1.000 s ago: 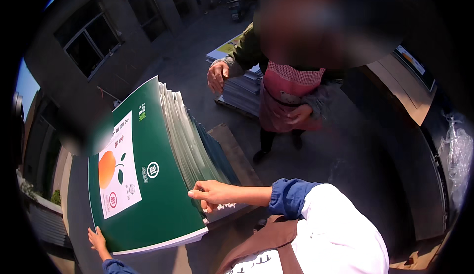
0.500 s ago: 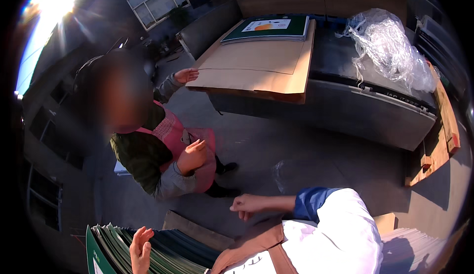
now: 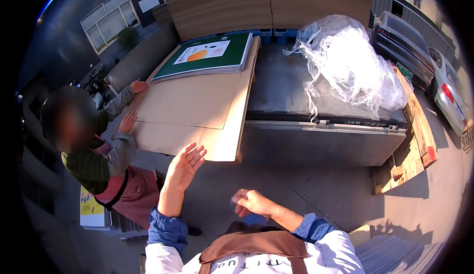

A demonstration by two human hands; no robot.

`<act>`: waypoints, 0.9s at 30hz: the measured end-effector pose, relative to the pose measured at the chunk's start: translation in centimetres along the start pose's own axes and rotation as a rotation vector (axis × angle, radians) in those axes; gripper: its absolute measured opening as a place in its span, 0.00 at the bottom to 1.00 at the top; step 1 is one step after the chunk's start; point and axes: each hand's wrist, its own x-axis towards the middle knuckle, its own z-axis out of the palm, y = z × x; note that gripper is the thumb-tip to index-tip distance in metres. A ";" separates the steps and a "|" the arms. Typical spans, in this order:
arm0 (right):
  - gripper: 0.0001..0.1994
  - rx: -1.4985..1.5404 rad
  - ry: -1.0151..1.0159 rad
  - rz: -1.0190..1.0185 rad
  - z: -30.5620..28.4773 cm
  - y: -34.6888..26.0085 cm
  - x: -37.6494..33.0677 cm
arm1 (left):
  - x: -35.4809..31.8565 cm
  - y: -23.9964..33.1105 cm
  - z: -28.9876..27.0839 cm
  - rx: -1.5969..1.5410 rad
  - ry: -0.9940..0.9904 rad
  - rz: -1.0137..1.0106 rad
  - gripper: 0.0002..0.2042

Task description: The person loads large green flat-pack boxes into a truck with a coworker, then moves inside a warehouse to gather and stack corrugated cardboard pieces. They place the cardboard into a strapping machine, secure the bundle with a pink strap, and remove the finished bundle.

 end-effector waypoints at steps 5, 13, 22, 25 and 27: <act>0.16 0.137 0.299 0.011 -11.1 -1.4 2.0 | 17.8 0.0 2.4 -0.154 0.096 -0.020 0.21; 0.13 0.329 0.670 -0.017 -21.3 -3.7 0.0 | 46.4 -2.7 3.5 -0.321 0.404 -0.018 0.35; 0.13 0.280 0.473 0.067 -32.6 -10.7 7.1 | 57.1 -0.6 4.4 -0.490 0.609 -0.007 0.42; 0.13 0.279 0.398 0.050 -35.8 -14.0 10.0 | 57.2 -0.2 5.2 -0.493 0.702 -0.013 0.43; 0.14 0.300 0.326 0.057 -38.6 -15.1 12.1 | 57.8 -0.3 4.3 -0.477 0.722 0.002 0.40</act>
